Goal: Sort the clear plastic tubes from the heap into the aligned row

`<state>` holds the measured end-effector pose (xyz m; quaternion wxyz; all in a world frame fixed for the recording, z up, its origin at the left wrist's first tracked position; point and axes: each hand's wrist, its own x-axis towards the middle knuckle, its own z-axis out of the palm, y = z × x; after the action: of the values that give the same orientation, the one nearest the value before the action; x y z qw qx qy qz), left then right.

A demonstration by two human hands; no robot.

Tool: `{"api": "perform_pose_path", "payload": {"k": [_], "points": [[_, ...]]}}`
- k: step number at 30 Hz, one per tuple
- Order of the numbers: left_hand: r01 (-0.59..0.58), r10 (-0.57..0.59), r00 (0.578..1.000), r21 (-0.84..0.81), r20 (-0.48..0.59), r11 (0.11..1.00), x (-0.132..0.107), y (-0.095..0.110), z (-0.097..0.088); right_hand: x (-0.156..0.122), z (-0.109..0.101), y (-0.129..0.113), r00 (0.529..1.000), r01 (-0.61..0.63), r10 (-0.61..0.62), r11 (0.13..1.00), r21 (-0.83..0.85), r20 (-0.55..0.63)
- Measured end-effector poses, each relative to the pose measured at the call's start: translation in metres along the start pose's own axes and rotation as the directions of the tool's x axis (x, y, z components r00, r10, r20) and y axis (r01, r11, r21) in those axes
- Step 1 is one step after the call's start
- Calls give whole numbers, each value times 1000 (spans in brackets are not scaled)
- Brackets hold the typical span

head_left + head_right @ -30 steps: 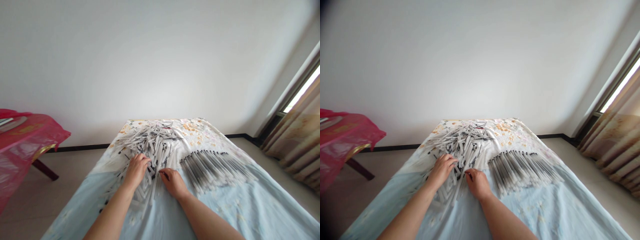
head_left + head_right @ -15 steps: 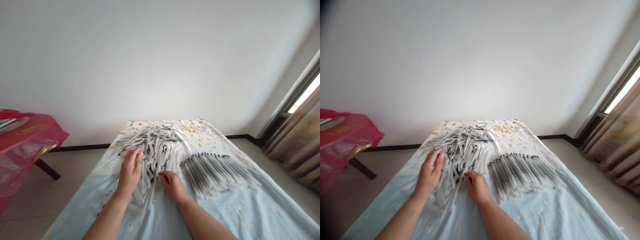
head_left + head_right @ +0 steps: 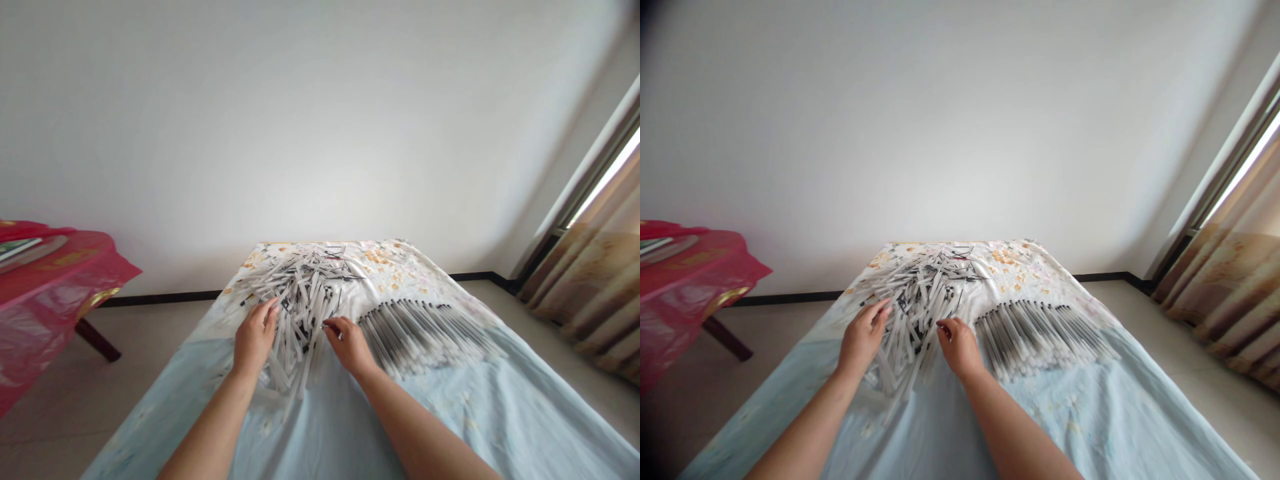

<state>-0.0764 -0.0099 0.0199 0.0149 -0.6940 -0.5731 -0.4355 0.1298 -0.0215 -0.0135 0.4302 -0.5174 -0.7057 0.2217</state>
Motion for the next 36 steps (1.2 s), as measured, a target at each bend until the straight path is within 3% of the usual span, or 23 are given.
{"api": "perform_pose_path", "payload": {"k": [5,11,17,21,29,34,36], "points": [[-61,64,995,44,-75,997,-4,-1,10,31,13,-12,996,81,-72,980,-181,56],[-126,134,986,84,-97,988,-8,-8,24,67,34,-18,995,87,-62,938,-335,83],[-128,141,986,141,-86,982,-7,-9,27,93,61,-21,989,52,23,875,-482,149],[-145,157,985,144,-75,979,-7,-9,28,99,68,-20,985,35,58,857,-515,163],[-142,147,989,133,-26,981,-7,-2,26,83,50,-19,975,-11,119,874,-486,190],[-134,132,991,54,32,990,-6,12,23,53,12,-16,968,23,78,921,-389,240],[-132,131,989,-4,73,991,-6,19,24,42,-8,-11,969,2,53,975,-221,241]]}}
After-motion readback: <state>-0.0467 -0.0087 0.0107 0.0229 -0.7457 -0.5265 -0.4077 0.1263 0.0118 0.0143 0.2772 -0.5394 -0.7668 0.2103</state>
